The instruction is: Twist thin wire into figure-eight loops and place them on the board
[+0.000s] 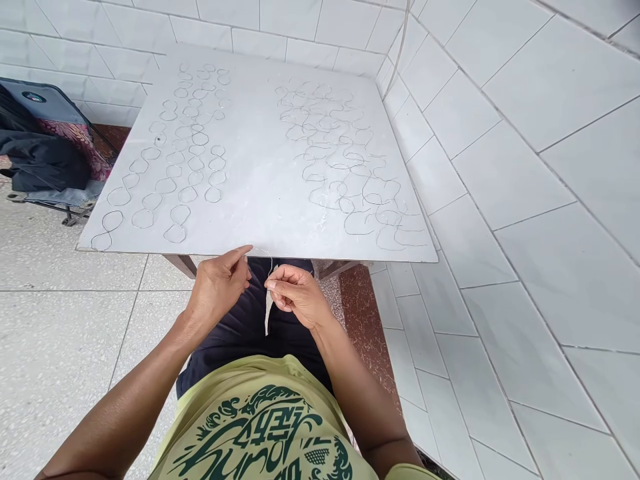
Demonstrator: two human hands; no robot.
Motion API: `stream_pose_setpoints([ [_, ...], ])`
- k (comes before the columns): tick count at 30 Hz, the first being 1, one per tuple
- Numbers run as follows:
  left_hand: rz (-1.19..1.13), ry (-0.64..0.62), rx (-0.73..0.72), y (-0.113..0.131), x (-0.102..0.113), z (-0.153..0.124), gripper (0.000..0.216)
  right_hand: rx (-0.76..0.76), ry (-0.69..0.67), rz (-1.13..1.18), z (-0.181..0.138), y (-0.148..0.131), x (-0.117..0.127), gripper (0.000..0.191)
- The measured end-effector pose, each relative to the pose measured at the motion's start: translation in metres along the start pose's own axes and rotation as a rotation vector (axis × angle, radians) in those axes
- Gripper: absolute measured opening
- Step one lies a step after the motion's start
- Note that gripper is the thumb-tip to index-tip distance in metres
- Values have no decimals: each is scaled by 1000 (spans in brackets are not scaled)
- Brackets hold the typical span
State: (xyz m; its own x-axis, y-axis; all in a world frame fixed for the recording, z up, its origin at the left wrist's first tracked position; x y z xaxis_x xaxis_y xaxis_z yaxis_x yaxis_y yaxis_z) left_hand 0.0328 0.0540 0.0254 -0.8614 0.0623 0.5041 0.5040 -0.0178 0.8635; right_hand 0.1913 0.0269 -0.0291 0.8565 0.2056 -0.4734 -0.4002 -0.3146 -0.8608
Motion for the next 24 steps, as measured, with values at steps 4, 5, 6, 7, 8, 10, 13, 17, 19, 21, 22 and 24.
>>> stream_pose_setpoints([
  [4, -79, 7, 66, 0, 5, 1, 45, 3, -12, 2, 3, -3, -3, 28],
  [5, -112, 2, 84, 1, 6, 1, 49, 8, -9, 4, 3, -4, -3, 28],
  [6, -154, -4, 101, 1, 6, 2, 53, 13, -5, 7, 4, -5, -3, 28],
  [7, -201, -8, 114, 2, 7, 2, 55, 16, -3, 11, 4, -6, -4, 29],
  [8, -249, -16, 127, 2, 7, 3, 57, 18, -1, 17, 5, -6, -4, 29],
  [10, -333, -42, 148, 2, 6, 4, 58, 25, 0, 32, 5, -6, -6, 28],
  [13, -416, -98, 169, 3, -1, 5, 56, 36, -9, 56, 6, -3, -9, 27],
  [17, -459, -107, 170, 5, -7, 8, 48, -1, -44, 58, 6, 5, -15, 30],
  [19, -446, -87, 160, 5, -6, 11, 44, -16, -67, 64, 6, 7, -17, 30],
  [21, -432, -80, 148, 6, -4, 13, 42, -21, -97, 68, 5, 8, -18, 28],
  [22, -427, -83, 143, 6, -4, 14, 41, -23, -114, 63, 5, 8, -18, 28],
  [24, -411, -104, 134, 6, -3, 15, 39, -34, -145, 37, 5, 9, -19, 29],
])
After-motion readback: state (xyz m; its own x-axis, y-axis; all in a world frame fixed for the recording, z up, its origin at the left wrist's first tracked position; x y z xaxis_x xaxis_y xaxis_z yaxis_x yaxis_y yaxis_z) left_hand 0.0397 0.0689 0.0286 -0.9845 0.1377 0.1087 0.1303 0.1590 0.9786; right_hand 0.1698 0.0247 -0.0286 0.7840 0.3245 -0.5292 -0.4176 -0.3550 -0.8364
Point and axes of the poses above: each hand's wrist, its own z-axis towards the middle knuckle, its own x-axis out of the back of the hand, y = z × x, the point moved 7 cm from there along z, towards the middle knuckle, and after that the axes turned 3 degrees about x, right-handed, at the moved point
